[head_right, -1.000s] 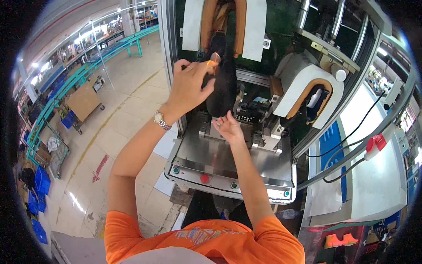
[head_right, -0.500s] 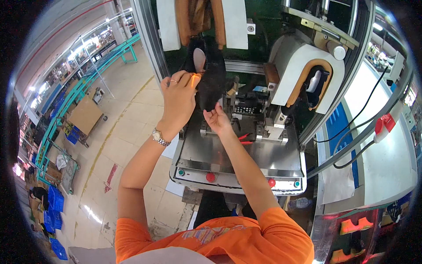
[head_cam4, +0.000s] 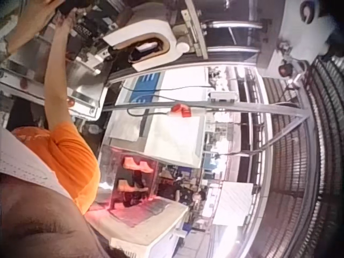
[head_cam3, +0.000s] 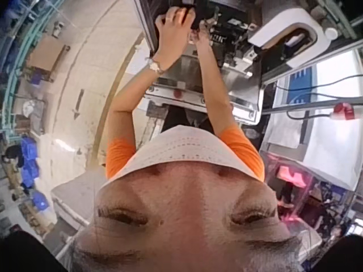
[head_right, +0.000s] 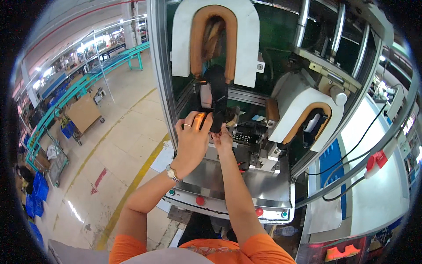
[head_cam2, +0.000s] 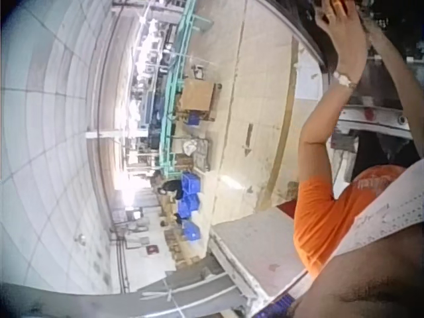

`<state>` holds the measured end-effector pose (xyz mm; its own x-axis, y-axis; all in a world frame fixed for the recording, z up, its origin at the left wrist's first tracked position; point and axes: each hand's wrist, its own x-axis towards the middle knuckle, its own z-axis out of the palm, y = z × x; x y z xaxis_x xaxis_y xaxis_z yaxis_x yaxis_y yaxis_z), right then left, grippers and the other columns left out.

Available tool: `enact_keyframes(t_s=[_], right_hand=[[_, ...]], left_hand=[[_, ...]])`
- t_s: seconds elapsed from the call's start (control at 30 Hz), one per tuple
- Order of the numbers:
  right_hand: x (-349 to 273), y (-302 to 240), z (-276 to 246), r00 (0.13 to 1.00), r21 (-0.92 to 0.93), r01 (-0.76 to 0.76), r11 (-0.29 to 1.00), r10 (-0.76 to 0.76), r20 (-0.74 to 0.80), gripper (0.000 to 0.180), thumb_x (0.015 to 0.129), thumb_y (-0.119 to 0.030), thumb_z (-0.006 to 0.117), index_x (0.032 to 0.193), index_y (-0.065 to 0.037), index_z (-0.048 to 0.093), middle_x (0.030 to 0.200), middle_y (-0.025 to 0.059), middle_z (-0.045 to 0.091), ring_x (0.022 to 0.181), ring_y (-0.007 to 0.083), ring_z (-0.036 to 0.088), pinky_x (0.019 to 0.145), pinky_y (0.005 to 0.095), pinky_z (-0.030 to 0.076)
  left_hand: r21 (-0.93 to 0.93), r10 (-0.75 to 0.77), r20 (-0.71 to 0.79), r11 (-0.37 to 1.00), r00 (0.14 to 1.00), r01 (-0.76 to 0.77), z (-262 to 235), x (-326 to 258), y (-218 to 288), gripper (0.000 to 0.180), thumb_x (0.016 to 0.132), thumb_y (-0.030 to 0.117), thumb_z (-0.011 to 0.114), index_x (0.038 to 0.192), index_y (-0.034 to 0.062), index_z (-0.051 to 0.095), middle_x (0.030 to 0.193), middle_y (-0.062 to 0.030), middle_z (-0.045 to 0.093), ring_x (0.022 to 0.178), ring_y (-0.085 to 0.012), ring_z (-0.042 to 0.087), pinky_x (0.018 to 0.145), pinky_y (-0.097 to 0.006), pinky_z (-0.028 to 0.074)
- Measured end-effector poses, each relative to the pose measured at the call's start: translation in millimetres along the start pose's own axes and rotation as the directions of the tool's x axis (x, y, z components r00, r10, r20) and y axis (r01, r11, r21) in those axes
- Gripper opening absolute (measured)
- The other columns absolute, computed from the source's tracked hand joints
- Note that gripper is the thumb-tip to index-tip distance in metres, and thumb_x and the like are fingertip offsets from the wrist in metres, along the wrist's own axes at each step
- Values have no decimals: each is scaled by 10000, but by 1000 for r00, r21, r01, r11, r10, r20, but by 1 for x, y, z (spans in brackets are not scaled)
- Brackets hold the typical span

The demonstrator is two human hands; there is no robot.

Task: The person operates a shoe processing machine in a factory setting. They repeatedly pick up black shoes from a nearby rack, place them into the machine's clamps, and press a button to activate the machine. After the cycle, they remove the shoes and return them to the rack, repeating this process for multiple units.

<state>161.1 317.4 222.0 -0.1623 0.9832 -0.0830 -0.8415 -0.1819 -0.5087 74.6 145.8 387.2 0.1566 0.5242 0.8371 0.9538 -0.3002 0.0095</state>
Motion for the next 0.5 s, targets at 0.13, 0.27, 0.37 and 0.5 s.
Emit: enact_keyframes(t_s=[0.13,0.27,0.37,0.5], right_hand=[[-1,-2,7,998,-22,-23,999,22,-58,206,882,-247,505,909,-47,549,813,55,602,655,159,578,559,294,511],[3,-10,1,997,-3,-49,999,49,-54,169,870,-238,534,876,-71,555,777,28,594,622,131,558,550,280,499],[12,-11,-6,1000,-38,7,999,-8,-22,150,854,-243,563,853,-93,556,746,-3,574,591,106,521,547,263,487],[6,0,7,991,-68,24,997,-33,-132,151,846,-248,576,852,-101,539,736,-8,566,570,94,494,539,260,481]], left_hand=[[-14,-52,10,999,999,52,3,-6,-1,453,683,83,592,1127,54,507,1038,-76,497,1084,-220,402,843,-420,309],[-22,-93,-2,995,996,93,4,-8,2,467,687,80,591,1143,60,497,1044,-65,485,1080,-217,400,827,-425,324],[-34,-98,-10,995,995,98,4,-7,5,472,682,79,587,1145,64,498,1045,-61,487,1077,-213,401,823,-428,330],[-26,-91,2,995,996,91,5,-9,2,480,679,68,578,1151,72,496,1062,-60,489,1084,-207,397,833,-431,324]])
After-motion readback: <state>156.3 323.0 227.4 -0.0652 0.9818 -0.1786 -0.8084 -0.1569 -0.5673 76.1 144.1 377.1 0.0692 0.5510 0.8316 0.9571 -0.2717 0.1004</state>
